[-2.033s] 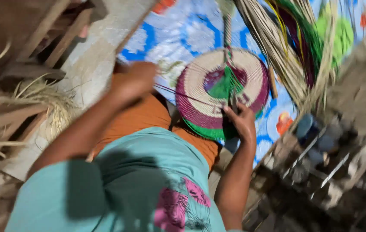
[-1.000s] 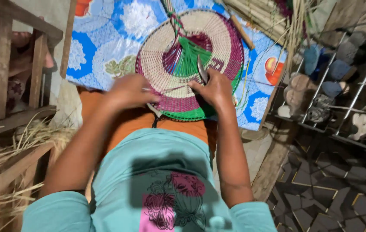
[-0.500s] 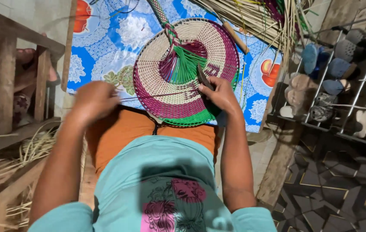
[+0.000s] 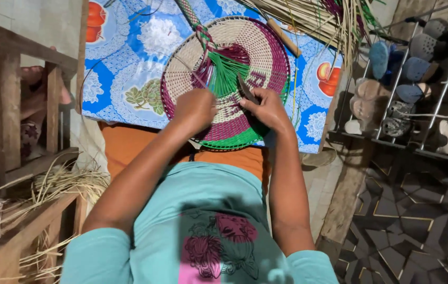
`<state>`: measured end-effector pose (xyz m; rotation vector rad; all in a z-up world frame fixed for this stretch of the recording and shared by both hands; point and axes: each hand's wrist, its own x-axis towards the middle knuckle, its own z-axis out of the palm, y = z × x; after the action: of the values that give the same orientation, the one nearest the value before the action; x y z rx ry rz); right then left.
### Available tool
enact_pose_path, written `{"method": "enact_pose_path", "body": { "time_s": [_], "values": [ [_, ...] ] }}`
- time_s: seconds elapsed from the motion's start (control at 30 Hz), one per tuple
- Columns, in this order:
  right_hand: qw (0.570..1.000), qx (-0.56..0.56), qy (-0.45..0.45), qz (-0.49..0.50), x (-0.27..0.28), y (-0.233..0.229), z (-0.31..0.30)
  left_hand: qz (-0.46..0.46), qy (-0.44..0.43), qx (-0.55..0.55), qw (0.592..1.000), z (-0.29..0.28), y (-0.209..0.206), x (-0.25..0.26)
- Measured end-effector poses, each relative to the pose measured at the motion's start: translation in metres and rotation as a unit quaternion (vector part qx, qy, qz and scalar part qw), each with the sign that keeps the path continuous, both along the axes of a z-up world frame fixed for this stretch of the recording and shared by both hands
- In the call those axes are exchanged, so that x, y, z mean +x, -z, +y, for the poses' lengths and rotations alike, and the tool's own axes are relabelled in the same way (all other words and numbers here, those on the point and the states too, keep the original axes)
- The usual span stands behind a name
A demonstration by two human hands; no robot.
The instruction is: The person is weaving a decorative fan using colored and natural fibers and a small hook tool.
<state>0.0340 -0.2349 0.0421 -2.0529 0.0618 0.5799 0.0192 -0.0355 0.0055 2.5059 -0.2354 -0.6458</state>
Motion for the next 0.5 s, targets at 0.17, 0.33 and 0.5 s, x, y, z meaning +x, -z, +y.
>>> {"method": "enact_pose_path", "body": {
  "time_s": [0.17,0.33,0.5],
  "values": [
    [1.000,0.002,0.001,0.004,0.001,0.001,-0.004,0.037,-0.017,0.023,0.999,0.068,-0.047,-0.016],
    [1.000,0.004,-0.001,0.013,0.001,0.003,-0.003,0.098,-0.078,0.024,0.992,0.089,-0.081,-0.020],
    [1.000,-0.016,-0.013,0.003,0.001,0.003,-0.001,0.071,-0.031,-0.058,0.995,0.036,-0.080,-0.004]
  ]
}}
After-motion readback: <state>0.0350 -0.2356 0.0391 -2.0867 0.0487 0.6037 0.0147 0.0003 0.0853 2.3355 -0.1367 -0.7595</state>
